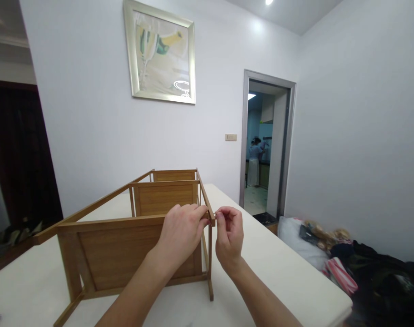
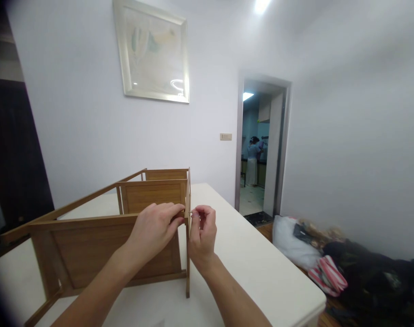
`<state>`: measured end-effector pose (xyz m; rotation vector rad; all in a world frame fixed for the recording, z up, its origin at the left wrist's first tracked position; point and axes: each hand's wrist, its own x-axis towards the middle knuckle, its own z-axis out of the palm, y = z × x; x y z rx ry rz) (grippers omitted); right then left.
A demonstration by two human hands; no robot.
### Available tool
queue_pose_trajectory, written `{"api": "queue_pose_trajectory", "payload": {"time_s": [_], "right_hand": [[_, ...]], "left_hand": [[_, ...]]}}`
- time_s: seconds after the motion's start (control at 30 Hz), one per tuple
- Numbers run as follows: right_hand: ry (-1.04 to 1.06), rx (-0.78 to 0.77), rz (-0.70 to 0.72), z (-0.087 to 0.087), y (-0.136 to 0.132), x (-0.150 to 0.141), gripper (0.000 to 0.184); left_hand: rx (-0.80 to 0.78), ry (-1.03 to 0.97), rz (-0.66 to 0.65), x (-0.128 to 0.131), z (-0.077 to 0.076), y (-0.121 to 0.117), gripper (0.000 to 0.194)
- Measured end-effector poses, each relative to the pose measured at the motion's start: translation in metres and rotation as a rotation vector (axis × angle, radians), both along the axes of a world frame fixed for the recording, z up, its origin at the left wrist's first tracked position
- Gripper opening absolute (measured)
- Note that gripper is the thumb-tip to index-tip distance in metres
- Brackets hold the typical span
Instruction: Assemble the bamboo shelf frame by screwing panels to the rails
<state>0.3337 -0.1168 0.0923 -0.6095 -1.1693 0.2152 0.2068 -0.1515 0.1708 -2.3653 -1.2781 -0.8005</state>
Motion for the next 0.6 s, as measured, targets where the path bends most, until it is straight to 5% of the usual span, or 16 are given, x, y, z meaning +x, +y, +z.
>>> {"api": "queue_pose_trajectory", "payload": {"time_s": [0.6], "right_hand": [[0.023,-0.004,0.071,0.0032,-0.0047,0.0045,0.014]], "left_hand": [[-0.009,-0.005,-0.012,-0.0014,0.0011,0.0009,0.014]]}}
